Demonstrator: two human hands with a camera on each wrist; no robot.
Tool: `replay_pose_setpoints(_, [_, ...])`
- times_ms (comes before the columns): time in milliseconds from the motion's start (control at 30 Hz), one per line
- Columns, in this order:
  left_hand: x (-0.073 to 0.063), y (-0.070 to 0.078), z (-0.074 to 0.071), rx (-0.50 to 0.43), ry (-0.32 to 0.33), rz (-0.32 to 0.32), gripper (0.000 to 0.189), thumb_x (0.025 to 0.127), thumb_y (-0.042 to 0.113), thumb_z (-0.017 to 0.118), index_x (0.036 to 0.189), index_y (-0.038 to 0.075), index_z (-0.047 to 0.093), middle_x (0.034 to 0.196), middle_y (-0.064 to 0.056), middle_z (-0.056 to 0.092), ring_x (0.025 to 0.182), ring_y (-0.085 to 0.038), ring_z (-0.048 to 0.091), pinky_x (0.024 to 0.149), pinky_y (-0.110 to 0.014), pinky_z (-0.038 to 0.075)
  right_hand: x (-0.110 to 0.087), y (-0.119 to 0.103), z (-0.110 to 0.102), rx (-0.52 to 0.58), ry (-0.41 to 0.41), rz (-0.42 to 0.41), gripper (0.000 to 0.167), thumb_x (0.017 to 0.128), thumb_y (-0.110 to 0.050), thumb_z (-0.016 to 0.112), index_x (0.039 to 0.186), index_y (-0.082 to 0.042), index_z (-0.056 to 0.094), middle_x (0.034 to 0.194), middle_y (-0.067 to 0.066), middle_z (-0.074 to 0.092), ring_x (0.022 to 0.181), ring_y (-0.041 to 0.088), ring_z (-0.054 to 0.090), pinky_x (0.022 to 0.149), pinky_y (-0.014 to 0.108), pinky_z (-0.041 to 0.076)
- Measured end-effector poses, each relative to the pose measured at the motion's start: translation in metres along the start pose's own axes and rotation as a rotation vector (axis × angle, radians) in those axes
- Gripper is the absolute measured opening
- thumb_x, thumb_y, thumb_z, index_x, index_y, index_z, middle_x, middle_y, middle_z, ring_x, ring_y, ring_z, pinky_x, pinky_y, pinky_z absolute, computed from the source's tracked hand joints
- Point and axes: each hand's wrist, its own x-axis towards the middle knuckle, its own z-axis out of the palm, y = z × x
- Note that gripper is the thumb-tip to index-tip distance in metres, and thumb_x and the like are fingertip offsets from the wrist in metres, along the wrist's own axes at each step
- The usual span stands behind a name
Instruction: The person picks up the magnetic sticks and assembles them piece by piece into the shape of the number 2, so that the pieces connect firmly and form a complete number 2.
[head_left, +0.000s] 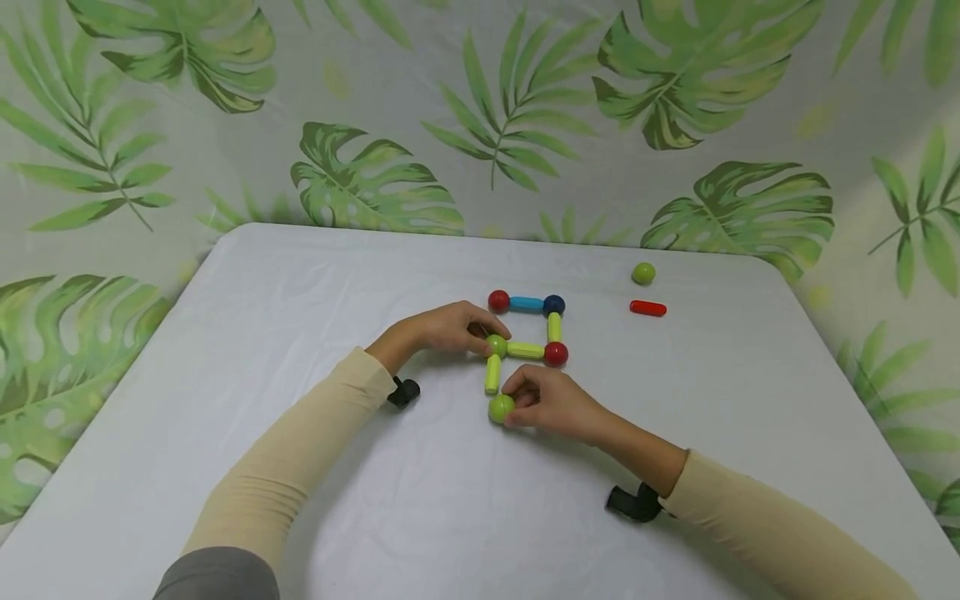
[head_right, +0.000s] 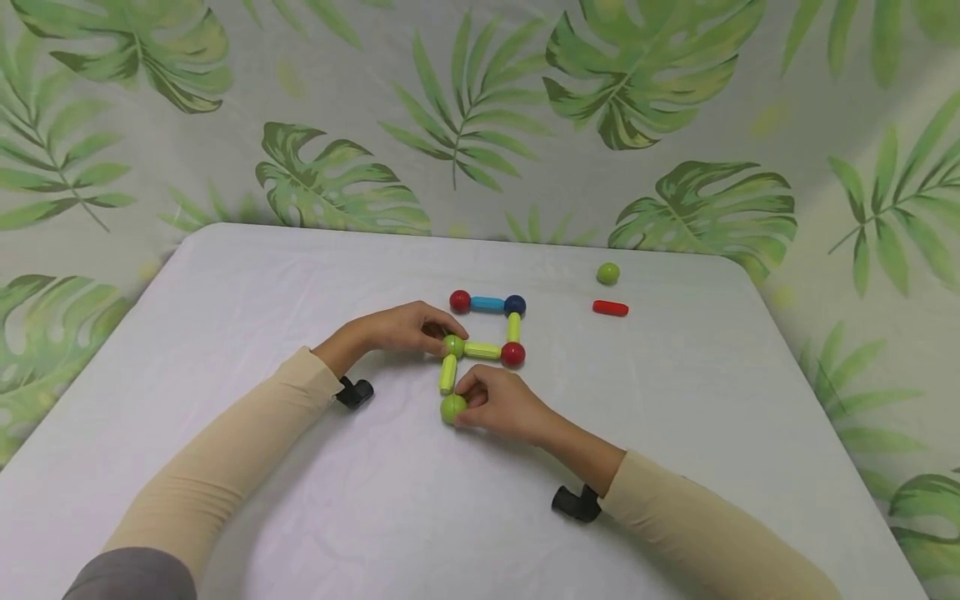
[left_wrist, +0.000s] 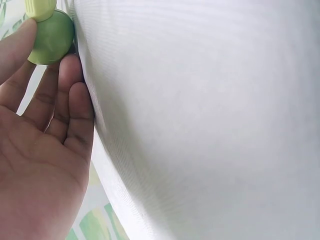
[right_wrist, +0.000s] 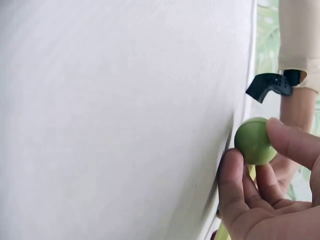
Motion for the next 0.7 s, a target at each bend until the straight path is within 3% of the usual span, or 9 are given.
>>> replay_pose_setpoints(700, [-0.0001, -0.0004, 0.0003, 0.001, 0.003, -0.001, 0.036, 0.092, 0.012, 0.067, 0.129, 0.014, 0.066, 0.129, -0.004, 0.065, 0.109, -0.019, 0.06, 0.096, -0.028, 0.051, 0.0044, -0.0085, 0.0078, 0.026, 0.039, 0.007, 0.033, 0.082, -0.011, 0.08, 0.108, -0.004, 0.061, 0.1, 0.009, 0.07, 0.086, 0.013, 0.064, 0.078, 0.025, 0.058])
